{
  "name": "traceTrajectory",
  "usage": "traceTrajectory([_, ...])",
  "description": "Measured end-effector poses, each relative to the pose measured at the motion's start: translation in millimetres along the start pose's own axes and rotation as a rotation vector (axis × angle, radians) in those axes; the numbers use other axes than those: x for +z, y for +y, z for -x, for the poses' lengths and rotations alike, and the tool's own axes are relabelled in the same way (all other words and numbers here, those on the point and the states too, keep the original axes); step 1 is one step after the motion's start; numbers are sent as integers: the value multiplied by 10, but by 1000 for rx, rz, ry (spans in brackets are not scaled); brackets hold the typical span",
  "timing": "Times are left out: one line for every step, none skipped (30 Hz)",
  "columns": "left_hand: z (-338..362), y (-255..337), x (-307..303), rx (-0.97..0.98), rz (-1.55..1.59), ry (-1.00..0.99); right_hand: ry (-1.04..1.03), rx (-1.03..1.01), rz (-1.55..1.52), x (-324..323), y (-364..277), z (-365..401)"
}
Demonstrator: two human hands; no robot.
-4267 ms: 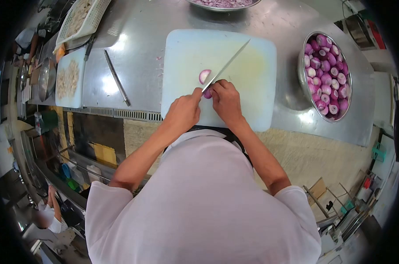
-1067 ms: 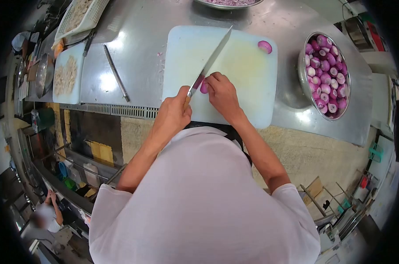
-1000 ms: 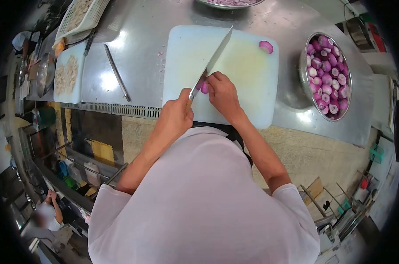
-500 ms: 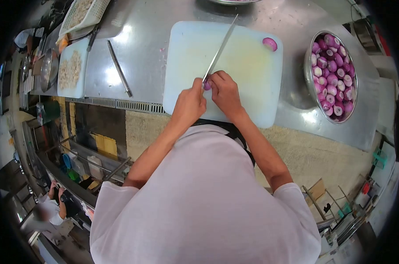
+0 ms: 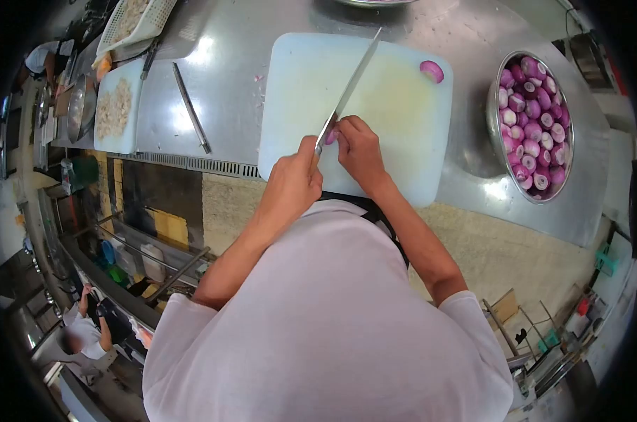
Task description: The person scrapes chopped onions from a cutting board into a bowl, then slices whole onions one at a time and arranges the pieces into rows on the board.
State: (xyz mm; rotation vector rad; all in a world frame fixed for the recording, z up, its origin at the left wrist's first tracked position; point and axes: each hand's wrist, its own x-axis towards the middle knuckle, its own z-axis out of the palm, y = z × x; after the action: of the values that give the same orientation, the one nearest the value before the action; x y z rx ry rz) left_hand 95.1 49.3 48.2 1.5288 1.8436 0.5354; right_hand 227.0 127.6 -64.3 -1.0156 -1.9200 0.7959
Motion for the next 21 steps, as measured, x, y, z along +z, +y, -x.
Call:
traceTrajectory([-10,-25,36,-1,-3,-5,3,5,-6,3,6,17])
traceTrajectory([-31,-82,117,12,-26,-1,5,10,-6,4,13,34])
traceTrajectory([-61,-139,199,25,-48,6,11,9,-15,0,14,39])
traceTrajectory([-136,-203,280,25,-48,5,17,5,-23,-7,17,40])
traceTrajectory([-238,-271,357,68,-40,50,17,5,-22,-17,19,42])
traceTrajectory([-289,-244,357,111,-31,95,15,-8,-20,-25,18,44])
traceTrajectory([-289,-222,335,115,-31,98,14,-24,-18,-36,21,35])
traceTrajectory([-280,-204,292,82,-28,74,16,-28,-17,-42,26,35])
traceTrajectory([-273,-147,214,52,-28,50,6,-20,-10,-40,34,34])
traceTrajectory([-235,-100,128,58,-32,51,-1,-9,-2,-41,32,26])
traceTrajectory([-157,-63,35,34,-23,63,6,-7,-2,-31,22,28])
traceTrajectory([-91,-62,-36,12,-15,72,13,66,-27,-10,-5,30])
traceTrajectory([-62,-94,-86,25,-17,62,25,140,-49,0,-33,23])
traceTrajectory([-50,-134,-127,-13,1,105,41,149,-36,21,-70,13])
traceTrajectory([-58,-176,-158,-48,22,146,19,144,3,53,-128,-12])
traceTrajectory([-84,-241,-171,-25,29,127,-2,141,45,70,-160,-37])
traceTrajectory([-115,-334,-169,-63,-6,145,17,153,66,87,-148,-64])
traceTrajectory([-158,-427,-165,-99,-41,166,-4,136,100,107,-96,-119])
traceTrajectory([-187,-535,-141,-74,-34,151,-26,121,135,77,-21,-184])
traceTrajectory([-191,-648,-105,-89,-59,157,15,128,203,7,86,-267])
traceTrajectory([-197,-707,-95,-104,-83,164,31,136,224,-96,203,-366])
